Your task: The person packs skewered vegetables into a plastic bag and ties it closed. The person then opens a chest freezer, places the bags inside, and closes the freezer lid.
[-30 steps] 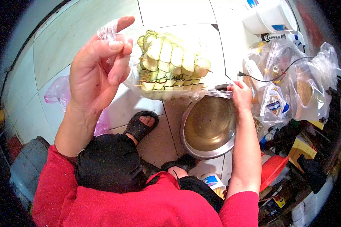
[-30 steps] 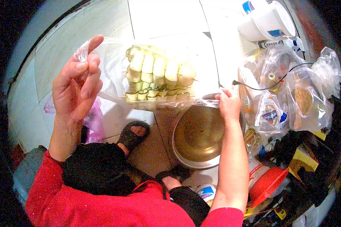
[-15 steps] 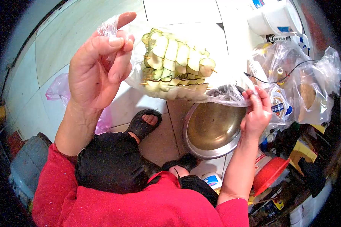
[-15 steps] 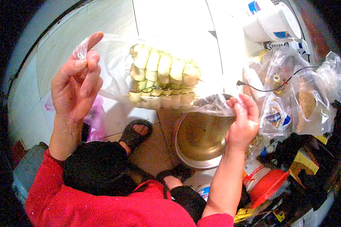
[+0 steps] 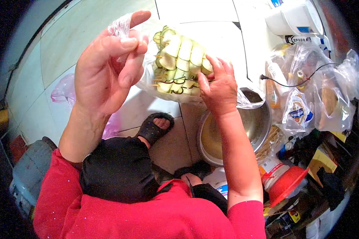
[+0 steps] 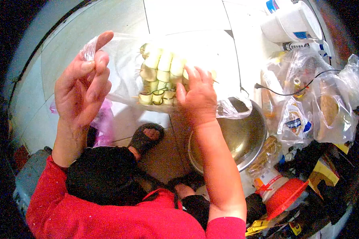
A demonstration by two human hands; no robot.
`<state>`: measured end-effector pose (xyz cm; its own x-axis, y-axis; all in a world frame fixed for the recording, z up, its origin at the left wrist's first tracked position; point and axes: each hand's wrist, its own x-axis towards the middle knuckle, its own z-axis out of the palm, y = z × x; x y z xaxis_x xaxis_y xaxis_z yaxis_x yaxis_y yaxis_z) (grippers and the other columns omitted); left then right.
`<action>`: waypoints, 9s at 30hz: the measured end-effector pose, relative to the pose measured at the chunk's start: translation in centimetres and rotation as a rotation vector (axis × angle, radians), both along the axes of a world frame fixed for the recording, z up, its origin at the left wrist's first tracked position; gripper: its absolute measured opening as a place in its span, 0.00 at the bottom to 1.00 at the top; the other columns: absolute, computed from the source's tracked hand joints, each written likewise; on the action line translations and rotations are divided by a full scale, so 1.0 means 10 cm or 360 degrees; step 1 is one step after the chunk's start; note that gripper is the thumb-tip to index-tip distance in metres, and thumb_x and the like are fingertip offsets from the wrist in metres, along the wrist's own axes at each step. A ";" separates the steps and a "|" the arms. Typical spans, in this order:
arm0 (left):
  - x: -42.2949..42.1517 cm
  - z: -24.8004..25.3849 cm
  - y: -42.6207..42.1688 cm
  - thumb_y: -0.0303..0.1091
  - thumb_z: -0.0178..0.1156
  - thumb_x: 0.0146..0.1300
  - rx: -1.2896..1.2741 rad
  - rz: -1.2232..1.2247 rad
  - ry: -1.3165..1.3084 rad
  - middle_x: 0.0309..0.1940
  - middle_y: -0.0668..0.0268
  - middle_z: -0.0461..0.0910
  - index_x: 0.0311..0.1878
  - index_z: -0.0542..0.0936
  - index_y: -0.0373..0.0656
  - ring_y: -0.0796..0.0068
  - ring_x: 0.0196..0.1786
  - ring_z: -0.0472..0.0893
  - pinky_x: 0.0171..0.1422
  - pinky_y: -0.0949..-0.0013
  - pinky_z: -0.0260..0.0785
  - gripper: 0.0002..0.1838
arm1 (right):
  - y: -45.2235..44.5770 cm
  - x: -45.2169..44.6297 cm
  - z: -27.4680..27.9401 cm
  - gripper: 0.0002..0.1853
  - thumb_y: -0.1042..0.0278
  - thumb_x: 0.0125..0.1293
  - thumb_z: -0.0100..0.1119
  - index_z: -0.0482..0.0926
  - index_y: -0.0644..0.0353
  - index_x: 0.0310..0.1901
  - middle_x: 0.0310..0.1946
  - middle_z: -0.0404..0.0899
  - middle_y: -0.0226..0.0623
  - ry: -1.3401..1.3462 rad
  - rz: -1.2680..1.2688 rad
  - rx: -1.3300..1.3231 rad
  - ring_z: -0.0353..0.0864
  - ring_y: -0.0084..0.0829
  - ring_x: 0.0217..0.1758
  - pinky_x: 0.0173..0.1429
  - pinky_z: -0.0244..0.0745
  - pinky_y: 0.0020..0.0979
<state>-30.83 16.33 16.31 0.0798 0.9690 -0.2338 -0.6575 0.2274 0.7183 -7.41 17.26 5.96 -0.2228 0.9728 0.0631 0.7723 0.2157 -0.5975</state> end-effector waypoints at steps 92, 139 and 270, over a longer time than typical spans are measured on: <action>0.06 0.02 0.04 0.23 0.51 0.45 -0.0059 0.0132 0.0702 0.42 0.61 0.77 0.62 0.66 0.32 0.76 0.30 0.75 0.42 0.73 0.70 0.34 | 0.24 1.23 0.21 0.21 0.68 0.56 0.59 0.74 0.66 0.52 0.40 0.78 0.44 -0.0142 -0.0707 -0.0013 0.78 0.37 0.41 0.52 0.72 0.36; 0.36 0.13 -0.34 0.31 0.61 0.53 0.0451 -0.1167 0.1691 0.20 0.58 0.75 0.26 0.75 0.40 0.58 0.25 0.77 0.29 0.64 0.68 0.06 | -0.56 -0.26 0.71 0.34 0.86 0.47 0.57 0.65 0.60 0.60 0.52 0.77 0.45 0.0977 0.0549 0.0266 0.78 0.38 0.40 0.45 0.73 0.33; 0.42 -1.04 -0.25 0.32 0.57 0.64 -0.0249 -0.1317 0.0659 0.24 0.67 0.78 0.40 0.79 0.39 0.82 0.24 0.76 0.28 0.76 0.69 0.07 | -0.94 -0.06 -0.27 0.07 0.69 0.55 0.63 0.76 0.62 0.28 0.32 0.73 0.39 0.0917 -0.0014 -0.0122 0.73 0.34 0.35 0.43 0.69 0.29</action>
<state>-26.63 13.79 5.94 0.6109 0.5966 -0.5205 0.0578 0.6220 0.7809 -8.06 7.88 3.27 -0.1651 0.9811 0.1009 0.3193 0.1500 -0.9357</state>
